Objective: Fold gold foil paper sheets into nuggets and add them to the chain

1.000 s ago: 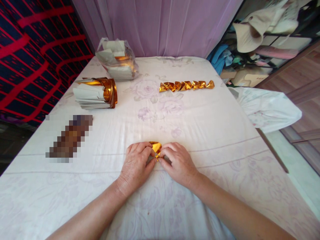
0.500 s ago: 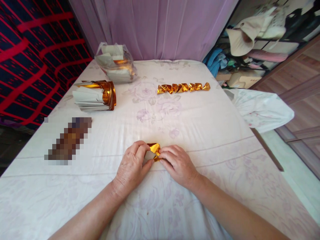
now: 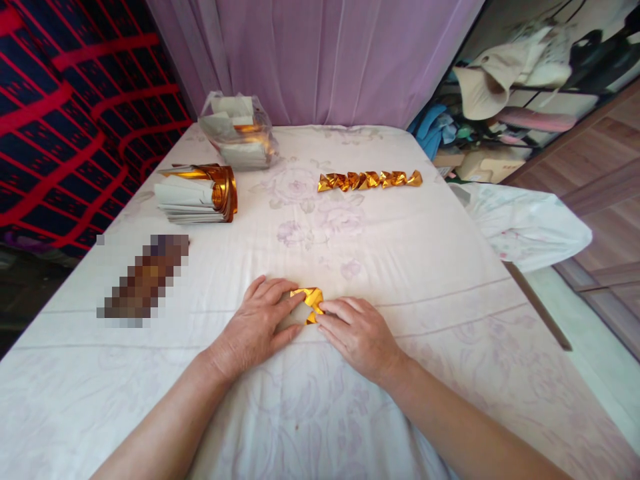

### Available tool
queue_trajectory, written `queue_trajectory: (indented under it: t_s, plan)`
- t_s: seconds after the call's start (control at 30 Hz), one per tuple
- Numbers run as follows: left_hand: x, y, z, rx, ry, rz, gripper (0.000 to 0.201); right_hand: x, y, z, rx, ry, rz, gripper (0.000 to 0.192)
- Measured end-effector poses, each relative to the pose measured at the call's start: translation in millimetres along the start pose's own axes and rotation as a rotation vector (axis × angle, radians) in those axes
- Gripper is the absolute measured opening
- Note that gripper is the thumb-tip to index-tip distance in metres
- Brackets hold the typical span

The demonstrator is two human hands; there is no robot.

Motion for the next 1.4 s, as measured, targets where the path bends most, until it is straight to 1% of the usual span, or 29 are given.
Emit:
queue_trajectory:
  t_s: [0.1, 0.17, 0.4, 0.57, 0.7, 0.87, 1.0, 1.13, 1.23, 1.4]
  plan:
    - [-3, 1.9, 0, 0.057, -0.011, -0.023, 0.062, 0, -1, 0, 0.011, 0.005, -0.007, 0.015]
    - [-4, 3.6, 0, 0.064, -0.01, -0.018, 0.064, -1, -2, 0, 0.018, 0.005, -0.012, 0.014]
    - [-1, 6.2, 0, -0.008, -0.023, 0.007, 0.038, -4, -2, 1, 0.007, 0.027, -0.001, 0.012]
    - [-2, 3.5, 1, -0.013, -0.04, 0.084, 0.028, -7, -4, 2, 0.041, 0.017, 0.01, 0.013]
    - [-2, 2.9, 1, -0.031, -0.044, 0.137, 0.025, -7, -4, 3, 0.043, 0.031, 0.027, 0.016]
    - [-5, 4.8, 3, -0.064, -0.049, 0.18, 0.024, -10, -2, 3, 0.0, 0.031, 0.036, 0.016]
    - [-8, 6.9, 2, -0.085, -0.042, 0.198, 0.018, -11, -1, 3, -0.013, 0.02, 0.052, 0.018]
    - [-7, 13.3, 0, -0.151, -0.014, 0.18, 0.015, -11, -2, 2, -0.008, 0.014, 0.057, 0.017]
    - [-8, 12.4, 0, -0.143, -0.006, 0.181, 0.008, -11, -3, 1, 0.005, 0.002, 0.066, 0.017]
    - [-13, 11.2, 1, -0.155, -0.037, 0.185, 0.014, -12, -3, 3, 0.005, -0.027, 0.087, 0.017]
Point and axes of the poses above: each hand's wrist, its own z-axis towards the middle knuckle, its own y-axis out of the back of the hand, x = y × z, the point moved 9 cm from there along z, towards the middle knuckle, and after that the axes turned 5 degrees about -z, right-handed, at the moved point
